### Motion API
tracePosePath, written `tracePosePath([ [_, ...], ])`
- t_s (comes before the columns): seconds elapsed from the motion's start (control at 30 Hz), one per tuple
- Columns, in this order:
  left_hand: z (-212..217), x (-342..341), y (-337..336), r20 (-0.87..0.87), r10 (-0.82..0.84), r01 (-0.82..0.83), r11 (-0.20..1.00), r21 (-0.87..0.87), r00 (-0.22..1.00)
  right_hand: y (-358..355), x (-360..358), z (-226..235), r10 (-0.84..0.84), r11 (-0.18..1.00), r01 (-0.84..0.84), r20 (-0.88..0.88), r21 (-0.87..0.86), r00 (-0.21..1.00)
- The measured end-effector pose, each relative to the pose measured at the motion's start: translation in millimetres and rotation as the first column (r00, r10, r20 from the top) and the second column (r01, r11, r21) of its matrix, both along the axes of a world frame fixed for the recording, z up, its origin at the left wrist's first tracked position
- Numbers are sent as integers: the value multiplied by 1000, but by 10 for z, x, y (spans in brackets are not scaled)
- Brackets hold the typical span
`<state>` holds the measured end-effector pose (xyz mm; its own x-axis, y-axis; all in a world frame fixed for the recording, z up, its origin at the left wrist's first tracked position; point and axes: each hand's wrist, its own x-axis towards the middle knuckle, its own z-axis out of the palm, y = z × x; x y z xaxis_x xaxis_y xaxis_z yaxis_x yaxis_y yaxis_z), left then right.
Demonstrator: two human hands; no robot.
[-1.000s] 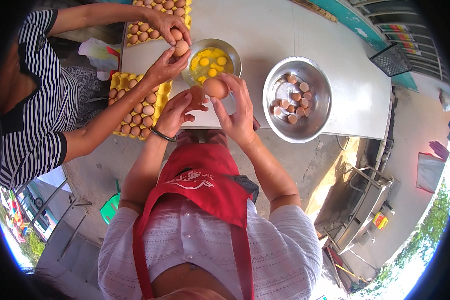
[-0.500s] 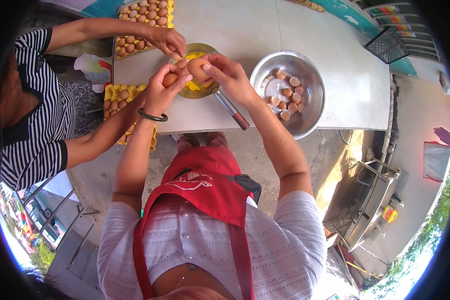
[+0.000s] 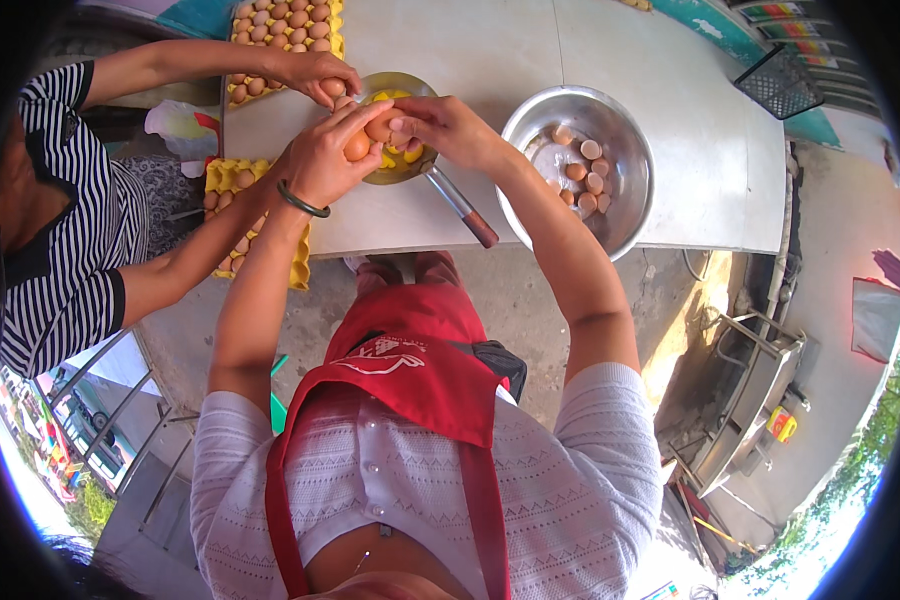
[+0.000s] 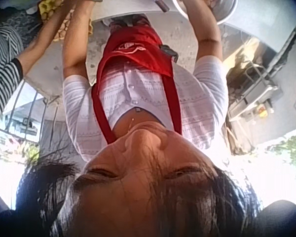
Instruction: The person cracks eggs from yellow trays into a metal pan, separating the yolks from the whites. A second person assists by cracking eggs into the same pan. The shells are discarded into a separate metal bowl. The task continues until the pan is filled with egg yolks.
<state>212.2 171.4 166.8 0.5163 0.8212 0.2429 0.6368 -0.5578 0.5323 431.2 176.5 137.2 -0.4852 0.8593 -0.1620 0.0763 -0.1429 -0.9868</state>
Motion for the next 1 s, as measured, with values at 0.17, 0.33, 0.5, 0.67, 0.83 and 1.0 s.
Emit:
tracePosePath([
  [0.17, -39, -106, 101, -112, -81, 96, 987, 129, 990, 17, 10, -10, -40, 956, -30, 228, 292, 973],
  [0.33, 244, -206, 133, -312, -53, 153, 939, 308, 949, 33, -35, 289, -202, 783, -144, 467, 605, 861],
  [0.5, 594, -218, -12, -308, 22, 105, 915, 391, 951, 31, -38, 593, -199, 794, -90, 397, 601, 896],
  [0.67, 14, 74, -278, -108, 196, -180, 973, 143, 975, -264, -93, -226, -226, 955, 113, 428, 273, 875],
  [0.83, -904, 888, -371, 118, 347, -249, 834, -492, 930, -747, 217, -670, -771, 590, 732, 31, -340, 636],
  [1.0, -873, 1282, -694, 281, 487, -169, 692, -702, 827, -1254, 956, -675, -934, 283, 950, 186, -134, 305],
])
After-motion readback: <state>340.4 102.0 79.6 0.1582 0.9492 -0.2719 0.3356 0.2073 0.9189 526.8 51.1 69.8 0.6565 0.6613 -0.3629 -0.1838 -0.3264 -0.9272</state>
